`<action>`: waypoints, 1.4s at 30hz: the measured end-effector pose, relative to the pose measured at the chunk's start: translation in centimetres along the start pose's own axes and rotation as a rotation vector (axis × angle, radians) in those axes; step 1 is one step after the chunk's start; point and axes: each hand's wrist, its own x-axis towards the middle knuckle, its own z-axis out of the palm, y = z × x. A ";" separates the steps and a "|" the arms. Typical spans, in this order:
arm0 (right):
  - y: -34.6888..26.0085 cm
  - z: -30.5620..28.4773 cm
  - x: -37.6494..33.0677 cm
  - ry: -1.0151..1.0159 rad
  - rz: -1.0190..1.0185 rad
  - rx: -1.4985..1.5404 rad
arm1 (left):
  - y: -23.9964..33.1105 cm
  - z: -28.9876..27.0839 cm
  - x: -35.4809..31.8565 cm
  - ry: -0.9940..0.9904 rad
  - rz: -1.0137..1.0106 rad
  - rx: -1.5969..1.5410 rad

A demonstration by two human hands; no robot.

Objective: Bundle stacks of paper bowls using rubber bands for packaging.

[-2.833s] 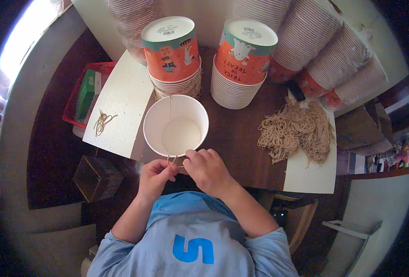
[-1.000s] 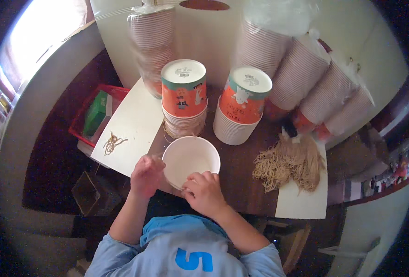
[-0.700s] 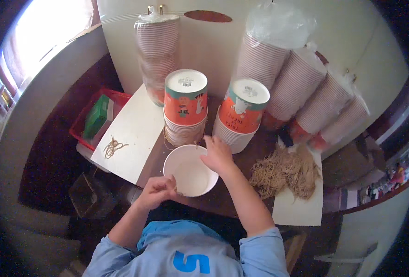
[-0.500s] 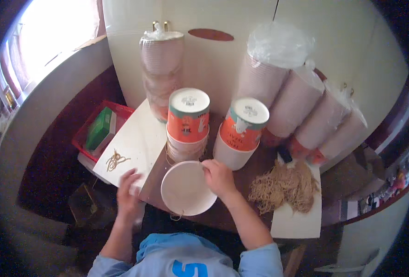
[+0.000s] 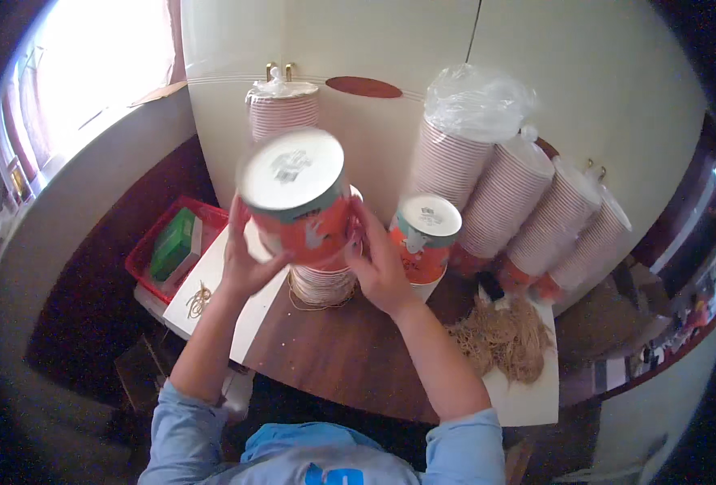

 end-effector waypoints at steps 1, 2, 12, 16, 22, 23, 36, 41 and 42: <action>1.1 -0.3 1.1 0.026 0.060 0.029 | -1.2 1.1 0.9 -0.003 -0.026 -0.005; 2.6 -0.7 1.6 0.058 0.122 0.055 | -1.6 2.4 1.8 -0.045 -0.114 -0.066; 10.9 0.1 -3.1 -0.007 0.445 -0.161 | -7.0 9.3 -4.8 -0.198 -0.369 -0.060; 6.0 -1.7 -5.0 0.040 0.130 -0.900 | -8.6 6.8 -11.9 -0.302 -0.344 0.206; 2.5 -9.7 -3.0 0.162 -0.035 -1.398 | -1.3 6.6 -20.3 -0.453 -0.230 0.204; 3.2 -10.6 -2.4 0.102 -0.078 -1.282 | -0.5 6.9 -21.5 -0.529 -0.228 0.232; 1.9 -12.9 0.4 0.141 -0.126 -1.060 | -0.2 7.5 -23.0 -0.684 -0.263 0.349; -2.8 -14.1 1.5 0.251 -0.046 -1.008 | -0.3 7.7 -23.1 -0.691 -0.257 0.383; -4.4 -13.8 1.7 0.283 -0.046 -0.999 | -0.4 7.5 -23.3 -0.692 -0.267 0.388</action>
